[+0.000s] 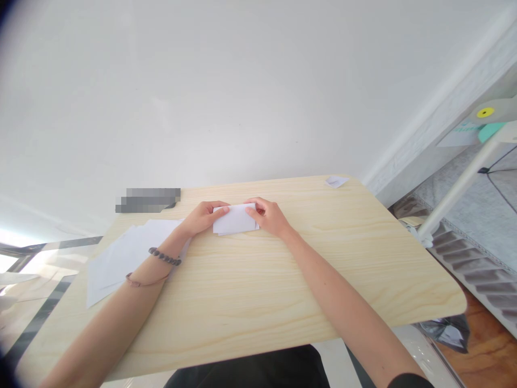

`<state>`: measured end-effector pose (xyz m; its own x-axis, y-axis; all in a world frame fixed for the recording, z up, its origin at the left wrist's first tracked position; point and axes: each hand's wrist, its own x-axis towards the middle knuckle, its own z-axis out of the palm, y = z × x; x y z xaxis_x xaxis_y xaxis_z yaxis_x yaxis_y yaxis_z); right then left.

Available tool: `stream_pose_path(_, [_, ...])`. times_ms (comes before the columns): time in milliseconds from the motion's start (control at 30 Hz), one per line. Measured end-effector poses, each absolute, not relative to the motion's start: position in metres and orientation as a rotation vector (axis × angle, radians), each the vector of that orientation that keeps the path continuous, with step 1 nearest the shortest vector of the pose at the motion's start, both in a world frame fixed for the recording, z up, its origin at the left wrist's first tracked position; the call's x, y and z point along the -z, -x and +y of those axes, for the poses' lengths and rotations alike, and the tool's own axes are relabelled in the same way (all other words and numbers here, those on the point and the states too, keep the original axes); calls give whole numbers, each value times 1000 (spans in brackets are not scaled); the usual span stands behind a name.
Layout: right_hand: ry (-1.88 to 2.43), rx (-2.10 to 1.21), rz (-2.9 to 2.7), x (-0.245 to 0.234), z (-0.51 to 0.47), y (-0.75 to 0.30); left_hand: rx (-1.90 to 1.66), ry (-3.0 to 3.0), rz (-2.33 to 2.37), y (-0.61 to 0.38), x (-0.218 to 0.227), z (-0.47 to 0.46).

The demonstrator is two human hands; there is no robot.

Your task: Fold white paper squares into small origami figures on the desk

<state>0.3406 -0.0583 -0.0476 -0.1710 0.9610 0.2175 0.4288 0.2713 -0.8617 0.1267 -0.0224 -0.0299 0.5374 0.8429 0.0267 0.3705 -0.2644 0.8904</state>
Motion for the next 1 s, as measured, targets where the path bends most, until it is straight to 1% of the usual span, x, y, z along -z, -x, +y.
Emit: stream_pose_path(1000, [1361,-758,-1767,47,-56,-341,-694,-1934,1087,-131,32,-23])
